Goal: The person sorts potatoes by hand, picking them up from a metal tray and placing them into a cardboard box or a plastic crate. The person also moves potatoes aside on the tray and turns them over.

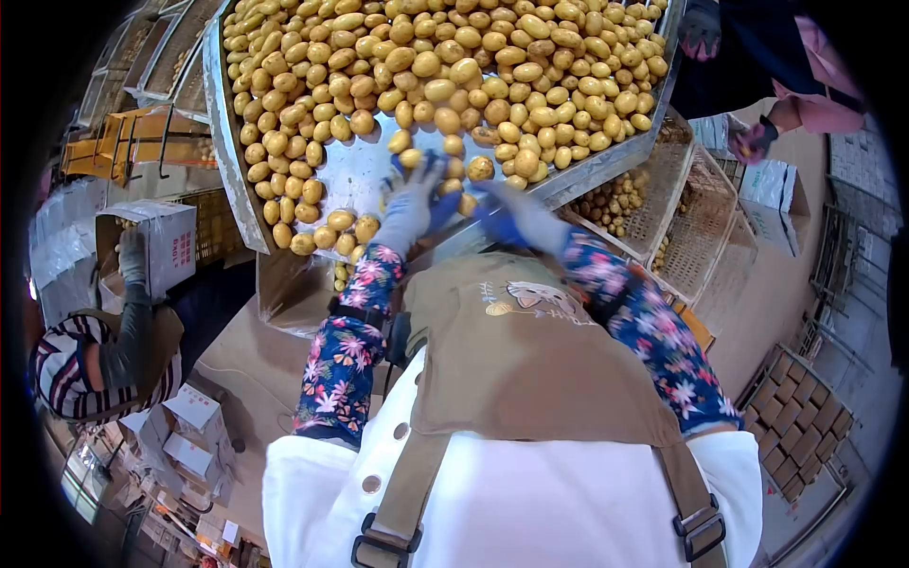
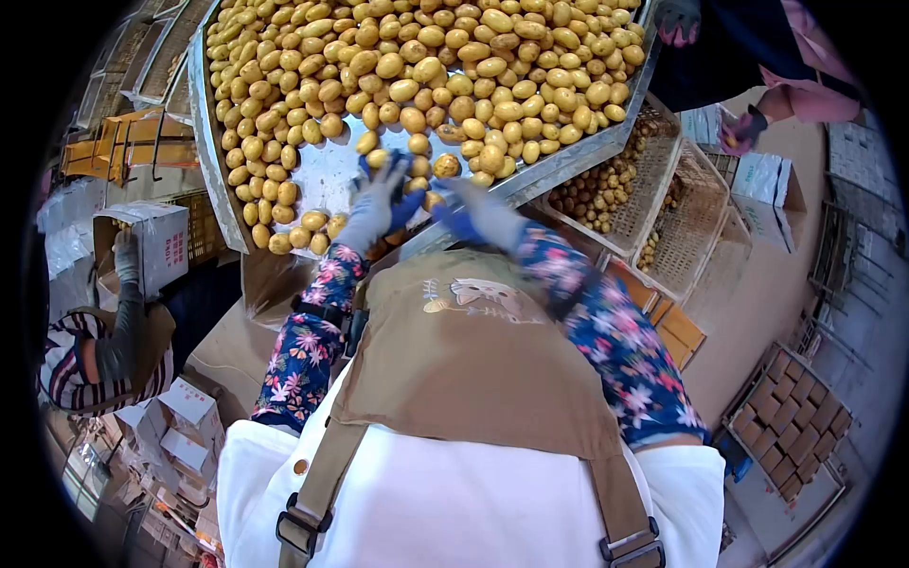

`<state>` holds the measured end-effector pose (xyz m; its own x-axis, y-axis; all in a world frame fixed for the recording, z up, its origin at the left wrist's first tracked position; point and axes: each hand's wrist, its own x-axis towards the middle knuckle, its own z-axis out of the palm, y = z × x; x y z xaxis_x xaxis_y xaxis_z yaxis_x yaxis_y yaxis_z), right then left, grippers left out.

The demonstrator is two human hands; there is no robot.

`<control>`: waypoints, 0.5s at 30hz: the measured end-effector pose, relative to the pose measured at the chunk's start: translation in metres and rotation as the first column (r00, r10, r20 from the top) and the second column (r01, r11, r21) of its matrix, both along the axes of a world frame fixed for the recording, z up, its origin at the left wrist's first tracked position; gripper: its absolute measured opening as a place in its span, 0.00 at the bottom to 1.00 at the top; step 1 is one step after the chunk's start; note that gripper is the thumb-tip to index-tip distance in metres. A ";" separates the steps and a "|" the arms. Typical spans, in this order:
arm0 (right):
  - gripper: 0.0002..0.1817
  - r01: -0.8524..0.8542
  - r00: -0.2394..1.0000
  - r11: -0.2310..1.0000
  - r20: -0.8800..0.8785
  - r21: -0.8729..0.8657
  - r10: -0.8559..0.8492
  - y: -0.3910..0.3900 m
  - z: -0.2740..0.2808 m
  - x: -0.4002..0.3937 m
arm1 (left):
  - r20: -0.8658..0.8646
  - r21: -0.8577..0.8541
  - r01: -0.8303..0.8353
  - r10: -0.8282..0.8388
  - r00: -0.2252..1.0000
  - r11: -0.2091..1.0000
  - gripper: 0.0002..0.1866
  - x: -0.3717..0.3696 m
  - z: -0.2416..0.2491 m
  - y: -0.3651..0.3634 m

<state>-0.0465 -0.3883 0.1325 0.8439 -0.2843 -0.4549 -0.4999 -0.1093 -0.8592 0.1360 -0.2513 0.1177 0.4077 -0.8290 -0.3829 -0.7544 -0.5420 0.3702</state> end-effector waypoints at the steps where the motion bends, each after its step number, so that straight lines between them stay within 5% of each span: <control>1: 0.27 -0.165 0.907 0.824 0.244 -0.541 0.342 0.016 -0.011 0.019 | -0.029 -0.024 0.109 -0.110 0.994 0.994 0.36 -0.004 -0.005 0.001; 2: 0.25 -0.323 0.865 0.702 0.103 -0.634 0.491 0.023 -0.017 0.033 | 0.031 -0.064 0.209 -0.207 0.978 0.976 0.38 -0.003 -0.005 0.010; 3: 0.23 -0.514 0.827 0.730 -0.036 -0.451 0.561 0.023 0.002 0.054 | 0.114 -0.078 0.217 -0.207 0.972 0.973 0.39 -0.003 -0.008 0.025; 4: 0.22 -0.383 0.920 0.910 0.026 -0.160 0.392 0.016 -0.029 0.060 | 0.158 -0.084 0.148 -0.133 0.978 0.985 0.40 -0.003 -0.010 0.045; 5: 0.22 -0.200 0.980 0.967 0.023 0.158 0.199 0.006 -0.063 0.067 | 0.197 -0.088 0.078 -0.059 0.979 0.993 0.41 -0.004 -0.009 0.066; 6: 0.21 -0.008 0.997 0.964 0.074 0.265 -0.012 -0.006 -0.055 0.072 | 0.113 -0.185 -0.027 0.048 0.992 0.982 0.41 -0.002 -0.014 0.087; 7: 0.22 0.166 0.984 0.975 0.040 0.146 -0.173 -0.019 -0.007 0.083 | 0.026 -0.272 -0.141 0.154 0.988 0.952 0.42 0.000 -0.016 0.104; 8: 0.25 -0.019 0.990 0.693 0.084 -0.720 0.114 -0.030 0.029 0.087 | 0.098 -0.160 -0.159 0.176 0.980 0.974 0.41 -0.001 -0.009 0.117; 9: 0.30 -0.133 0.991 0.417 -0.127 -0.899 0.043 -0.035 0.020 0.089 | 0.106 -0.151 -0.172 0.189 0.976 0.973 0.41 0.005 -0.006 0.122; 11: 0.33 -0.410 0.903 0.549 -0.411 -0.728 0.129 -0.027 0.013 0.080 | 0.108 -0.145 -0.251 0.267 0.958 0.957 0.41 0.020 -0.001 0.133; 13: 0.33 -0.601 0.786 0.473 -0.583 -0.645 0.204 -0.001 0.016 0.091 | 0.353 -0.296 -0.132 0.236 0.905 0.946 0.41 0.060 0.001 0.121; 14: 0.33 -0.625 0.759 0.509 -0.614 -0.592 0.217 0.010 0.016 0.097 | 0.329 -0.424 -0.162 0.319 0.889 0.891 0.39 0.092 -0.024 0.117; 15: 0.32 -0.598 0.794 0.471 -0.560 -0.649 0.238 0.020 0.013 0.097 | 0.334 -0.527 -0.169 0.385 0.860 0.833 0.38 0.112 0.000 0.085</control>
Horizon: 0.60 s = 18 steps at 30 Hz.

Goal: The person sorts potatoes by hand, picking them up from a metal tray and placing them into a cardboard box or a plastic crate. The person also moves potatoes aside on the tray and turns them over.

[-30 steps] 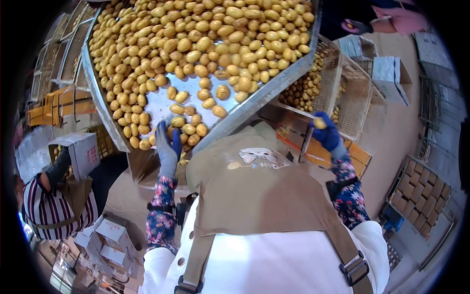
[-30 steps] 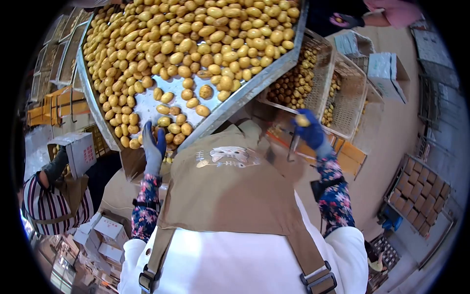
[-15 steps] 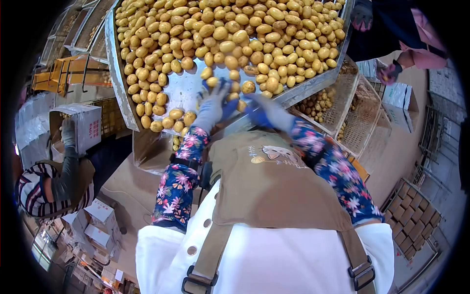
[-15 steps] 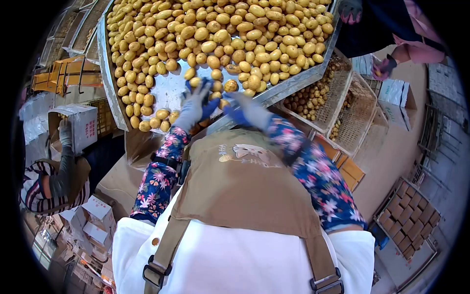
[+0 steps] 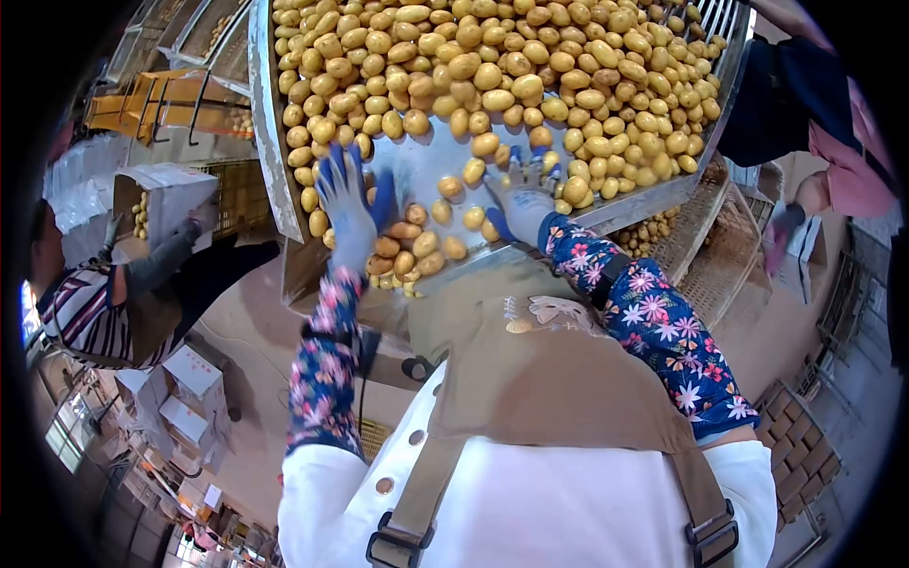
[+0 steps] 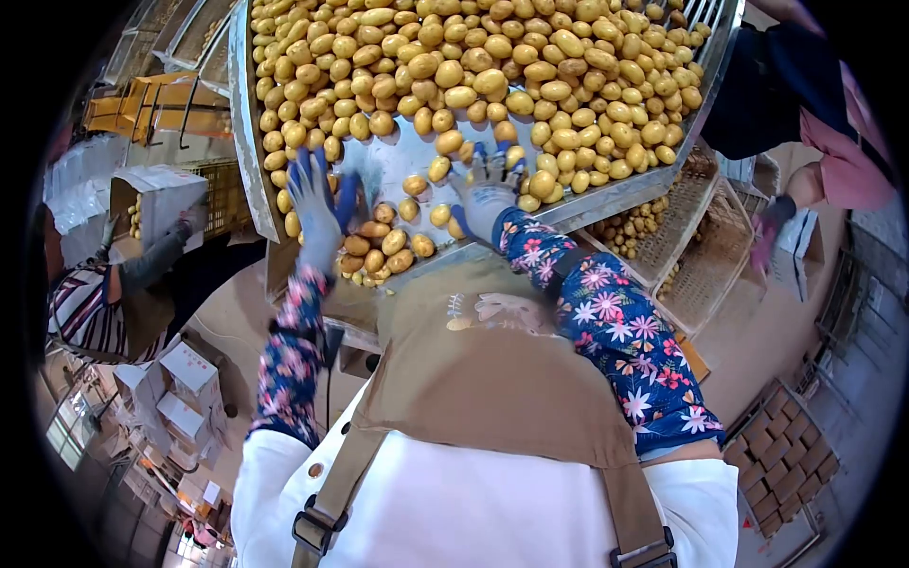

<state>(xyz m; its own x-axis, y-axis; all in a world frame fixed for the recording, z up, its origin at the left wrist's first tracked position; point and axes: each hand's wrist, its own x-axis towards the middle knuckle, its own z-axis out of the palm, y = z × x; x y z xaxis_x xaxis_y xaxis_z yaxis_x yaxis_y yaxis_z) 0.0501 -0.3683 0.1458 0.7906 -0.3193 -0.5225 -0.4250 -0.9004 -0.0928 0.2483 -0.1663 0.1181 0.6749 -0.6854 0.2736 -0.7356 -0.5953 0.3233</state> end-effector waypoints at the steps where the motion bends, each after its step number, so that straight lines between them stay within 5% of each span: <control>1: 0.32 0.009 0.998 0.987 0.053 0.161 -0.018 0.006 -0.004 -0.002 | -0.006 -0.059 -0.037 0.037 0.999 0.998 0.39 0.027 -0.001 -0.020; 2: 0.31 0.013 0.994 0.949 0.102 0.314 -0.047 0.009 -0.009 -0.005 | -0.022 -0.126 -0.115 0.113 0.993 0.985 0.39 0.048 0.001 -0.047; 3: 0.27 -0.117 0.972 0.953 0.231 0.279 0.051 0.011 -0.013 -0.010 | -0.113 -0.122 -0.210 0.196 0.974 0.970 0.39 0.073 -0.004 -0.072; 5: 0.24 -0.162 0.970 0.906 0.233 0.392 0.072 -0.005 -0.015 -0.015 | -0.341 0.197 -0.358 0.407 0.848 0.913 0.42 0.095 0.010 -0.119; 6: 0.21 -0.205 0.966 0.837 0.244 0.508 0.089 -0.014 -0.015 -0.019 | -0.421 0.371 -0.301 0.448 0.789 0.878 0.44 0.095 0.022 -0.141; 7: 0.17 -0.067 0.984 0.821 0.173 0.568 -0.039 -0.022 -0.005 -0.018 | -0.402 0.359 -0.231 0.373 0.836 0.904 0.44 0.085 0.016 -0.147; 8: 0.16 -0.093 0.925 0.799 0.348 0.594 -0.151 -0.034 -0.022 -0.032 | -0.377 0.349 -0.163 0.298 0.877 0.923 0.44 0.075 0.006 -0.148; 10: 0.16 0.069 0.848 0.810 0.393 0.583 -0.355 -0.051 -0.027 -0.043 | -0.334 0.472 0.021 0.157 0.929 0.882 0.43 0.044 0.011 -0.129; 12: 0.15 0.287 0.830 0.835 0.313 0.469 -0.461 -0.061 -0.008 -0.037 | -0.131 0.605 0.101 -0.026 0.991 0.789 0.40 0.009 0.017 -0.086; 14: 0.20 0.251 0.825 0.884 0.390 0.394 -0.408 -0.072 -0.019 -0.039 | -0.125 0.282 0.128 -0.095 0.988 0.951 0.40 -0.005 -0.035 -0.022; 16: 0.30 0.174 0.911 0.985 0.384 -0.017 -0.154 -0.065 -0.010 -0.039 | -0.055 0.449 -0.005 0.033 0.998 0.894 0.40 -0.028 -0.029 0.018; 18: 0.36 0.161 0.963 0.987 0.220 0.001 -0.157 -0.052 -0.012 -0.049 | -0.050 0.276 -0.111 0.130 0.990 0.955 0.39 -0.045 -0.028 0.055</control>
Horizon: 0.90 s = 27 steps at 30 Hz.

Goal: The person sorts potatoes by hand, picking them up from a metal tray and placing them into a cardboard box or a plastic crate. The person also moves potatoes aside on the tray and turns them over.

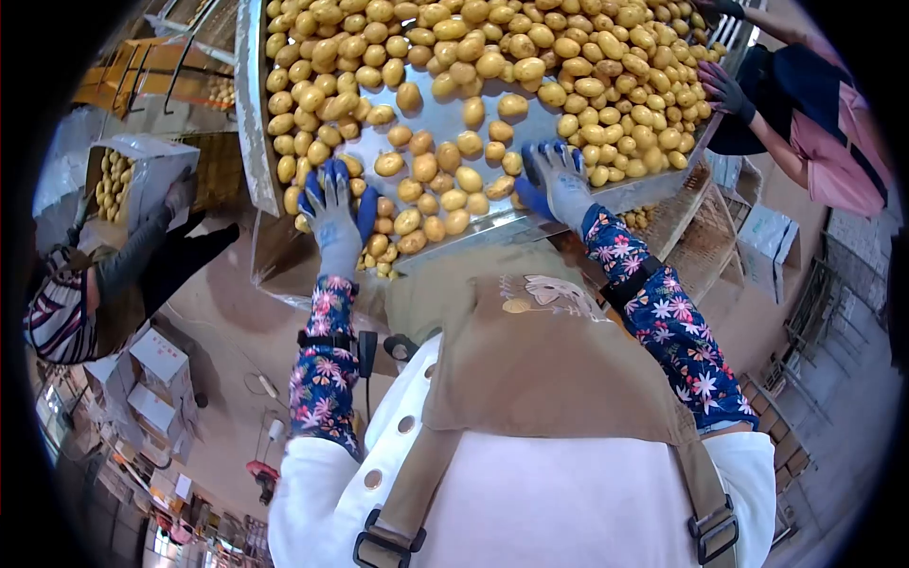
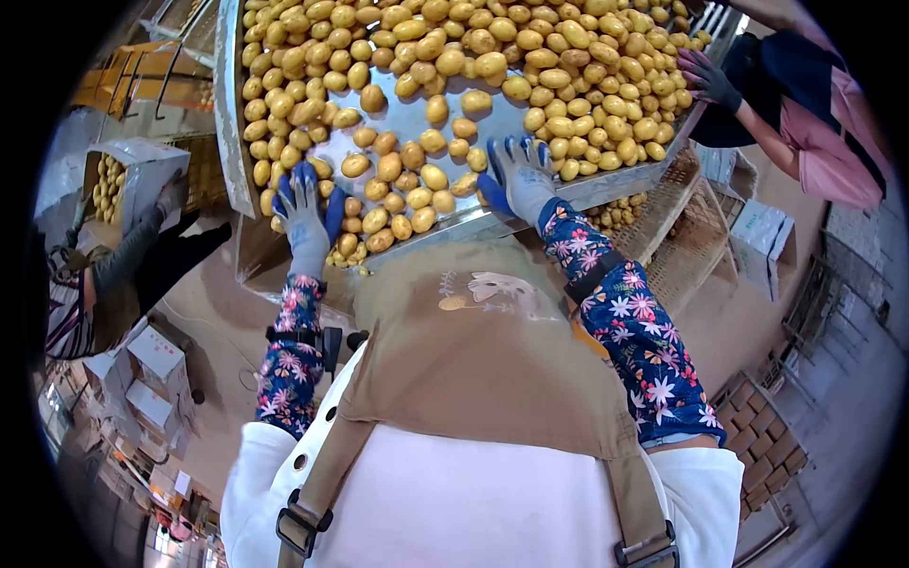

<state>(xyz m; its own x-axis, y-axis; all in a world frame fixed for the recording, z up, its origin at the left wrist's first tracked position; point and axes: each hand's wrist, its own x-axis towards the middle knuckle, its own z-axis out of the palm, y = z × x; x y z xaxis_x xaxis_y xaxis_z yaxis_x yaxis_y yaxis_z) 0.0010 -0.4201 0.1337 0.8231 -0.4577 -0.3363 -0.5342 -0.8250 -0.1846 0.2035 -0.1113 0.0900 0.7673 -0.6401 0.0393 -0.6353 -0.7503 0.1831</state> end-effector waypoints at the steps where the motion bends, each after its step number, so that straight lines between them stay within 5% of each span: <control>1: 0.36 -0.094 0.989 0.995 -0.120 -0.022 0.091 0.008 0.003 -0.001 | -0.027 -0.007 0.021 -0.021 0.999 1.000 0.38 -0.008 -0.008 0.018; 4: 0.33 -0.186 0.955 0.981 -0.225 0.051 0.193 0.025 0.015 0.004 | 0.003 -0.006 -0.013 0.013 1.000 1.000 0.35 -0.032 -0.003 0.045; 6: 0.31 -0.183 0.957 0.932 0.273 0.314 0.096 0.033 0.020 0.008 | -0.293 -0.378 -0.304 0.198 0.935 0.875 0.29 -0.043 -0.007 0.053; 7: 0.30 -0.198 0.960 0.936 0.252 0.290 0.124 0.038 0.024 0.007 | -0.497 -0.472 -0.475 0.221 0.839 0.743 0.26 -0.049 -0.009 0.054; 8: 0.30 -0.202 0.959 0.935 0.254 0.291 0.128 0.039 0.021 0.003 | -0.495 -0.472 -0.477 0.225 0.839 0.741 0.26 -0.059 -0.005 0.052; 11: 0.32 -0.391 0.897 0.910 -0.167 0.137 0.410 0.026 0.011 -0.010 | -0.472 -0.263 -0.293 0.142 0.870 0.919 0.23 -0.079 0.003 0.051; 12: 0.29 -0.440 0.891 0.895 -0.088 0.072 0.445 0.017 0.003 -0.010 | -0.472 -0.264 -0.295 0.144 0.870 0.919 0.23 -0.079 0.002 0.053; 14: 0.24 -0.302 0.949 0.949 -0.065 0.090 0.308 0.007 0.008 -0.013 | -0.666 -0.244 -0.556 0.279 0.691 0.794 0.22 -0.078 0.001 0.054; 15: 0.19 -0.234 0.965 0.972 0.124 -0.006 0.233 0.011 0.013 -0.011 | -0.594 -0.326 -0.516 0.254 0.764 0.792 0.20 -0.076 0.004 0.052; 16: 0.19 -0.233 0.965 0.973 0.119 -0.006 0.232 0.011 0.021 -0.009 | -0.598 -0.325 -0.517 0.252 0.761 0.792 0.20 -0.074 0.007 0.049; 19: 0.13 -0.207 0.953 0.950 0.267 0.236 0.141 0.024 0.034 0.003 | -0.167 -0.202 0.055 -0.090 0.982 0.978 0.22 -0.064 0.008 0.038; 20: 0.13 -0.347 0.882 0.901 0.417 0.259 0.220 0.036 0.033 0.010 | -0.165 -0.203 0.056 -0.091 0.982 0.978 0.22 -0.061 0.011 0.029; 22: 0.15 -0.405 0.879 0.834 0.409 0.374 0.244 0.067 0.025 0.033 | -0.343 -0.007 0.108 -0.104 0.934 0.994 0.25 -0.059 0.021 0.005; 24: 0.20 -0.498 0.863 0.827 0.239 0.260 0.445 0.094 0.016 0.064 | -0.280 0.044 0.164 -0.145 0.949 0.986 0.25 -0.057 0.010 0.000; 25: 0.24 -0.595 0.791 0.788 -0.058 0.158 0.609 0.105 0.017 0.076 | -0.291 0.152 0.159 -0.109 0.950 0.975 0.26 -0.059 0.018 -0.007; 27: 0.25 -0.635 0.769 0.765 -0.006 0.109 0.639 0.107 -0.011 0.077 | -0.232 0.213 0.158 -0.107 0.967 0.964 0.27 -0.065 0.017 -0.004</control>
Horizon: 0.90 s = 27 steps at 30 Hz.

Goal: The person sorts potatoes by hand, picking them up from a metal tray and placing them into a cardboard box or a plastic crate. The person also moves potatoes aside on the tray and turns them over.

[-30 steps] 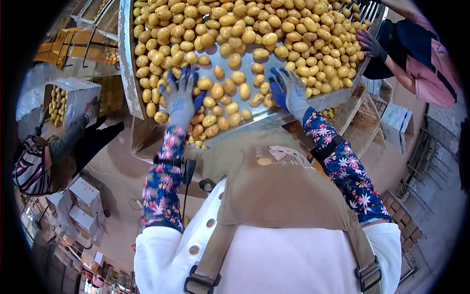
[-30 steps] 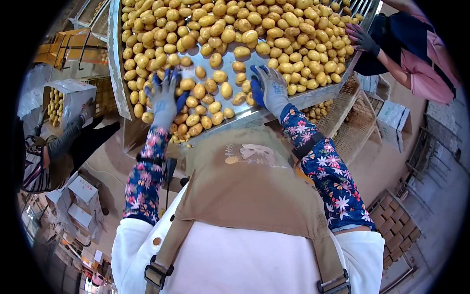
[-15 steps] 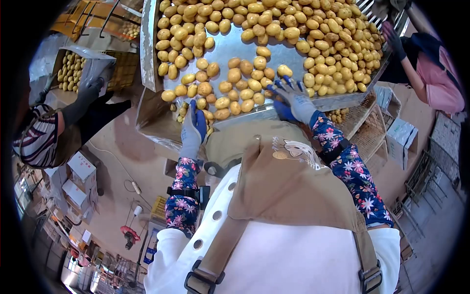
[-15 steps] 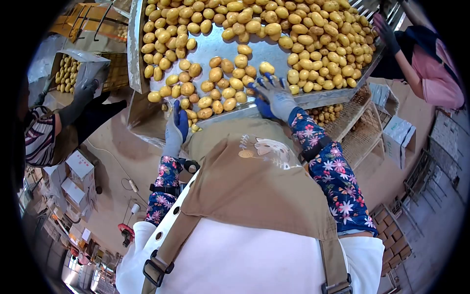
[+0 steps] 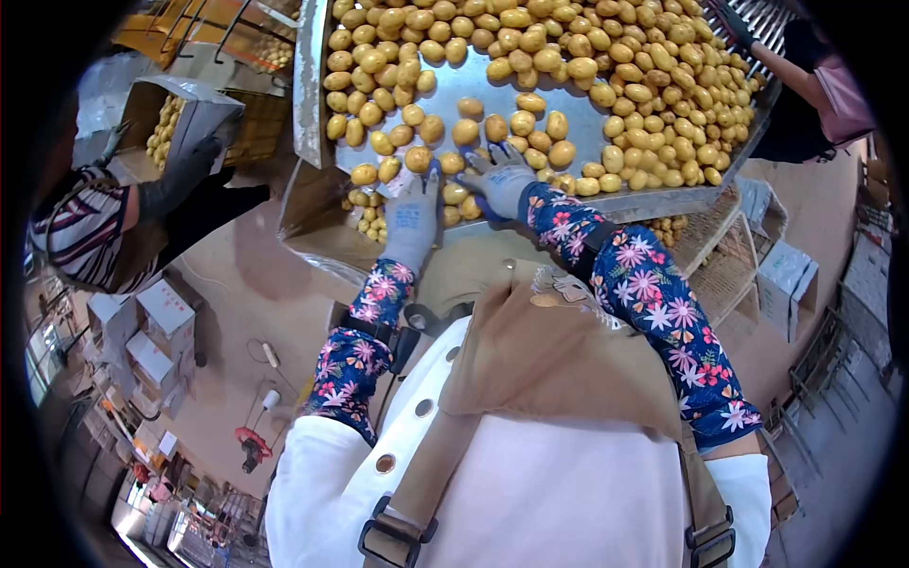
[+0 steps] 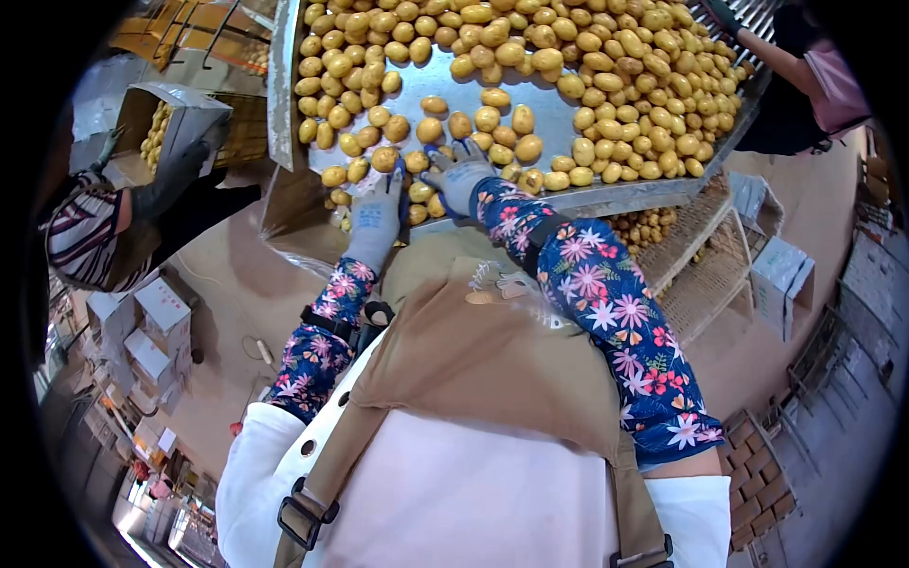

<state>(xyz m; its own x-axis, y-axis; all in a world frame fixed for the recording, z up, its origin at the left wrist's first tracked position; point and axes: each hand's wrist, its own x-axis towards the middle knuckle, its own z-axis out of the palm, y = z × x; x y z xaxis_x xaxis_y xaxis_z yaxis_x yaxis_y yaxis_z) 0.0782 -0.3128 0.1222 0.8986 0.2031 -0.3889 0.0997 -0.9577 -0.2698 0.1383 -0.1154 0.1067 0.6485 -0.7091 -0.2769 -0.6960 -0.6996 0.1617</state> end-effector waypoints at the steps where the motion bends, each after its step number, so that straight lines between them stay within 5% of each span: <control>1: 0.25 0.025 1.000 0.999 0.016 0.032 -0.026 -0.004 -0.001 0.003 | -0.010 -0.043 0.003 -0.004 1.000 0.999 0.27 -0.005 -0.008 0.010; 3: 0.22 0.168 0.984 0.969 0.032 0.183 -0.177 -0.029 0.008 0.007 | -0.061 -0.259 -0.009 -0.007 0.998 0.966 0.25 -0.015 0.002 0.029; 4: 0.21 0.147 0.958 0.981 0.227 0.127 -0.173 -0.045 0.003 -0.001 | -0.061 -0.256 -0.005 -0.010 0.998 0.967 0.25 -0.017 0.005 0.038; 6: 0.21 0.266 0.870 0.928 0.348 0.262 -0.348 -0.079 0.004 -0.026 | -0.193 -0.347 -0.220 0.160 0.968 0.912 0.24 -0.013 0.002 0.061; 8: 0.22 0.415 0.855 0.908 0.312 0.066 -0.414 -0.099 0.014 -0.062 | -0.091 -0.479 -0.237 0.221 0.971 0.845 0.22 0.007 0.005 0.069; 11: 0.23 0.312 0.949 0.937 0.100 -0.160 -0.299 -0.120 0.000 -0.140 | -0.030 -0.378 -0.170 0.172 0.985 0.910 0.24 0.041 -0.009 0.048; 12: 0.23 0.345 0.938 0.937 -0.009 -0.054 -0.346 -0.110 0.017 -0.144 | -0.062 -0.219 -0.189 0.179 0.982 0.957 0.23 0.048 -0.006 0.031; 13: 0.22 0.349 0.934 0.936 0.061 0.055 -0.352 -0.108 0.020 -0.144 | -0.090 -0.052 -0.197 0.192 0.977 0.979 0.22 0.054 -0.002 0.015; 14: 0.21 0.645 0.764 0.710 -0.252 0.284 -0.593 -0.102 0.045 -0.123 | -0.095 -0.059 -0.195 0.189 0.977 0.979 0.22 0.060 0.001 0.003; 15: 0.20 0.868 0.495 0.338 -0.585 0.363 -0.643 -0.090 0.068 -0.098 | -0.018 -0.056 -0.135 0.134 0.991 0.989 0.22 0.065 0.004 -0.008; 17: 0.17 0.715 0.472 0.156 -0.306 0.682 -0.827 -0.061 0.054 -0.083 | 0.054 -0.046 -0.069 0.071 0.996 0.997 0.22 0.060 0.013 -0.024; 18: 0.16 0.752 0.503 0.183 -0.371 0.633 -0.781 -0.065 0.023 -0.081 | 0.011 -0.168 -0.058 0.061 0.998 0.984 0.23 0.051 0.020 -0.033; 19: 0.17 0.404 0.810 0.734 0.159 0.546 -0.564 -0.059 -0.003 -0.080 | -0.029 -0.287 -0.053 0.046 0.999 0.957 0.24 0.045 0.023 -0.038; 21: 0.18 0.069 0.948 0.981 0.295 0.183 -0.121 -0.042 0.013 -0.081 | 0.017 -0.221 0.222 -0.223 0.975 0.950 0.30 0.020 0.001 -0.023; 22: 0.19 0.375 0.919 0.789 -0.307 0.487 -0.248 -0.048 0.017 -0.070 | 0.039 -0.255 0.230 -0.227 0.973 0.939 0.30 0.013 0.007 -0.014; 23: 0.19 0.374 0.919 0.788 -0.309 0.490 -0.244 -0.054 0.025 -0.064 | 0.060 -0.288 0.235 -0.227 0.972 0.928 0.30 0.009 0.011 -0.003; 24: 0.19 0.603 0.793 0.628 -0.455 0.492 -0.404 -0.060 0.033 -0.059 | 0.062 -0.284 0.235 -0.226 0.972 0.930 0.30 0.006 0.002 0.010; 25: 0.19 0.788 0.615 0.421 -0.594 0.449 -0.519 -0.066 0.037 -0.057 | 0.060 -0.253 0.068 -0.054 0.997 0.965 0.31 0.004 -0.013 0.025; 26: 0.19 0.702 0.701 0.519 -0.342 0.488 -0.626 -0.077 0.036 -0.067 | 0.059 -0.221 -0.104 0.120 0.991 0.970 0.31 0.002 -0.024 0.039; 27: 0.18 0.395 0.890 0.876 0.120 0.275 -0.439 -0.096 0.020 -0.090 | 0.121 -0.138 -0.158 0.175 0.977 0.978 0.30 0.004 -0.027 0.053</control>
<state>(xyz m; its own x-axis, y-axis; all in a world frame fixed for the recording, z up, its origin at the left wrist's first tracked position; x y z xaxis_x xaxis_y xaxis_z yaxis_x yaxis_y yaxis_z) -0.0115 -0.4089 0.1424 0.9682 -0.1402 -0.2070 -0.2289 -0.8300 -0.5087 0.1419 -0.0626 0.0797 0.7850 -0.6120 -0.0961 -0.5927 -0.7871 0.1710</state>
